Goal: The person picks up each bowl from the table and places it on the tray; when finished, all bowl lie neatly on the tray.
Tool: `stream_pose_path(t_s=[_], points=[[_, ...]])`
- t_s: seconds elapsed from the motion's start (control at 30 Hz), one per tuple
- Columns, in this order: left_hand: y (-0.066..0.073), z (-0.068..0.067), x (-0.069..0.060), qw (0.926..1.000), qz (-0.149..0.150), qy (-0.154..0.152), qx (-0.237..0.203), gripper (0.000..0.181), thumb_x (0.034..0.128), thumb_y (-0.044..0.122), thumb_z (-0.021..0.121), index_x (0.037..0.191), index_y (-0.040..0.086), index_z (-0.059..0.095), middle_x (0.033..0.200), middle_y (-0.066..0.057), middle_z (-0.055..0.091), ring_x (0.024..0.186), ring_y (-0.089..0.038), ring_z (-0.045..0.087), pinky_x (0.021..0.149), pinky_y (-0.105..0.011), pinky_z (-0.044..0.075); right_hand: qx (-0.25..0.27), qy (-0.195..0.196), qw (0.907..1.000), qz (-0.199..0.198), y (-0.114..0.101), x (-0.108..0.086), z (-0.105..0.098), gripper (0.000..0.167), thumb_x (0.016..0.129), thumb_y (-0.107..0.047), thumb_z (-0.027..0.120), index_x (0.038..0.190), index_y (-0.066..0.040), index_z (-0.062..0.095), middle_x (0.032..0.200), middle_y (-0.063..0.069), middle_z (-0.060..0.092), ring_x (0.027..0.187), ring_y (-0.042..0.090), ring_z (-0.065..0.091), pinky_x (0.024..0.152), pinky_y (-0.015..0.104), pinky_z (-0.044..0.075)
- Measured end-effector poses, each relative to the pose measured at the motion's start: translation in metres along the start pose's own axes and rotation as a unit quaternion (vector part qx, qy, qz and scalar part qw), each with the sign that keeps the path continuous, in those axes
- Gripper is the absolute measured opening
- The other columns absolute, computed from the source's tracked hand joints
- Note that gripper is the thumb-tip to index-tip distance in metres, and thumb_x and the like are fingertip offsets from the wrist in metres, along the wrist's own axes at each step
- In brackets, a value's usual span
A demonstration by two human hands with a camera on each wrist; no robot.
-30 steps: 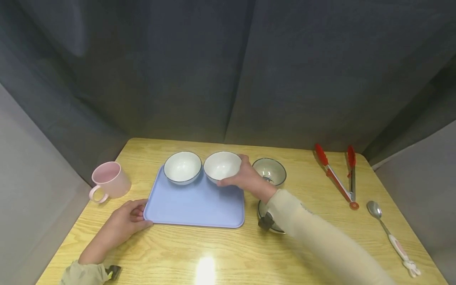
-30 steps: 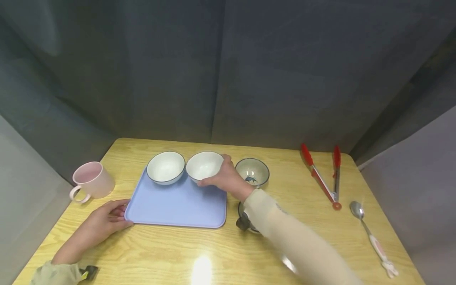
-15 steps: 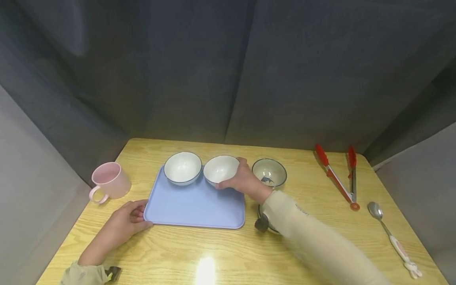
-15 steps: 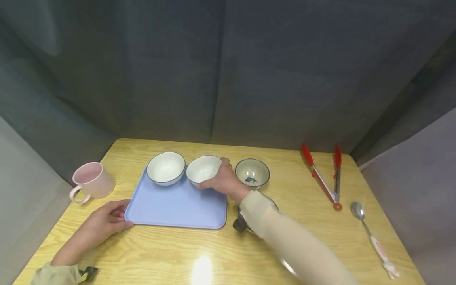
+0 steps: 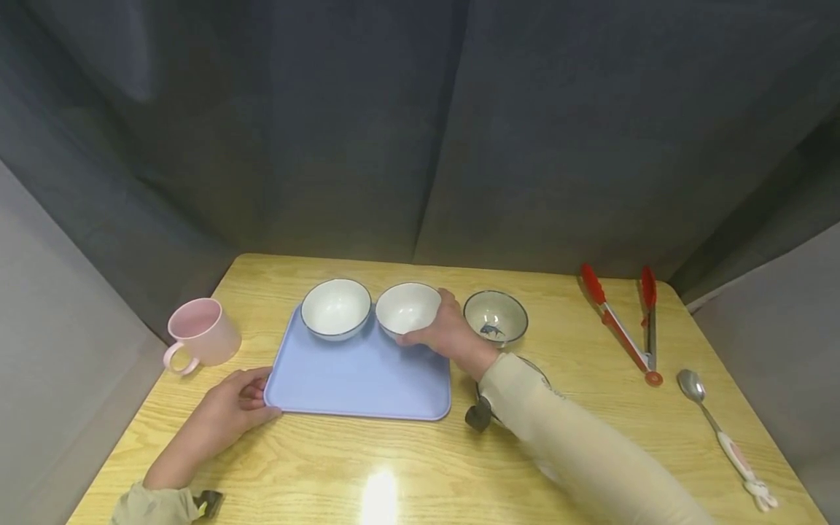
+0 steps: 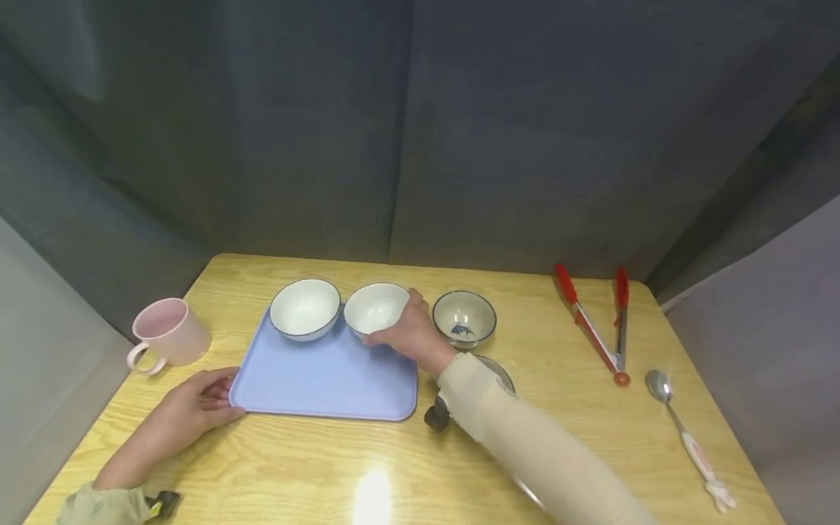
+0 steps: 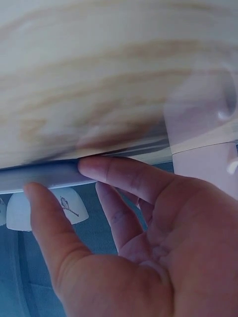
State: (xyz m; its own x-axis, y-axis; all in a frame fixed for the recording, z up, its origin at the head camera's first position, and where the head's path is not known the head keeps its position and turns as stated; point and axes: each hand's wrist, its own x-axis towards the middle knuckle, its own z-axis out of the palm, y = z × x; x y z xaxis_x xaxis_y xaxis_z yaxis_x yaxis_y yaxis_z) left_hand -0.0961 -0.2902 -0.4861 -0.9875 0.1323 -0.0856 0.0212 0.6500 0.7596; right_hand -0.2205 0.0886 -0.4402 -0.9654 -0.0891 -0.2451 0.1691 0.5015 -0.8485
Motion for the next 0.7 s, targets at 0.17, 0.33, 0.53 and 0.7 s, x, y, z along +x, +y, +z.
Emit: stream_pose_path(t_s=[0.17,0.33,0.53,0.7], points=[[0.000,0.000,0.000,1.0000,0.000,-0.001,0.005,0.072,0.0911,0.009,0.093,0.151,-0.014,0.058,0.122,-0.020,0.071,0.107,-0.023,0.076,0.089,-0.023,0.069,-0.018,0.012,0.9998,0.004,0.000,-0.001,0.000,0.134,0.076,-0.018,0.102,0.177,-0.003,0.015,0.174,0.028,0.034,0.157,0.047,0.046,0.139,0.059,0.039],[0.002,-0.001,-0.001,1.0000,0.000,-0.004,0.003,0.072,0.0917,0.009,0.092,0.151,-0.013,0.059,0.123,-0.019,0.071,0.108,-0.023,0.077,0.090,-0.022,0.069,-0.028,0.016,0.9994,0.014,0.001,-0.001,0.001,0.136,0.076,-0.019,0.103,0.178,-0.005,0.015,0.176,0.027,0.030,0.158,0.047,0.045,0.138,0.059,0.040],[0.001,-0.001,-0.002,1.0000,-0.001,-0.002,0.005,0.072,0.0919,0.009,0.092,0.151,-0.014,0.058,0.123,-0.020,0.070,0.107,-0.022,0.076,0.089,-0.021,0.069,-0.037,0.031,0.9988,-0.001,-0.004,-0.001,-0.003,0.130,0.080,-0.026,0.101,0.177,-0.003,0.017,0.177,0.027,0.028,0.157,0.046,0.047,0.137,0.058,0.041],[0.000,0.000,-0.001,1.0000,0.003,0.002,0.008,0.072,0.0912,0.008,0.093,0.151,-0.015,0.058,0.123,-0.020,0.071,0.107,-0.023,0.077,0.089,-0.023,0.069,-0.033,0.032,0.9989,-0.009,-0.010,-0.003,-0.010,0.126,0.084,-0.028,0.098,0.178,-0.004,0.017,0.178,0.025,0.028,0.160,0.045,0.045,0.139,0.056,0.040]])
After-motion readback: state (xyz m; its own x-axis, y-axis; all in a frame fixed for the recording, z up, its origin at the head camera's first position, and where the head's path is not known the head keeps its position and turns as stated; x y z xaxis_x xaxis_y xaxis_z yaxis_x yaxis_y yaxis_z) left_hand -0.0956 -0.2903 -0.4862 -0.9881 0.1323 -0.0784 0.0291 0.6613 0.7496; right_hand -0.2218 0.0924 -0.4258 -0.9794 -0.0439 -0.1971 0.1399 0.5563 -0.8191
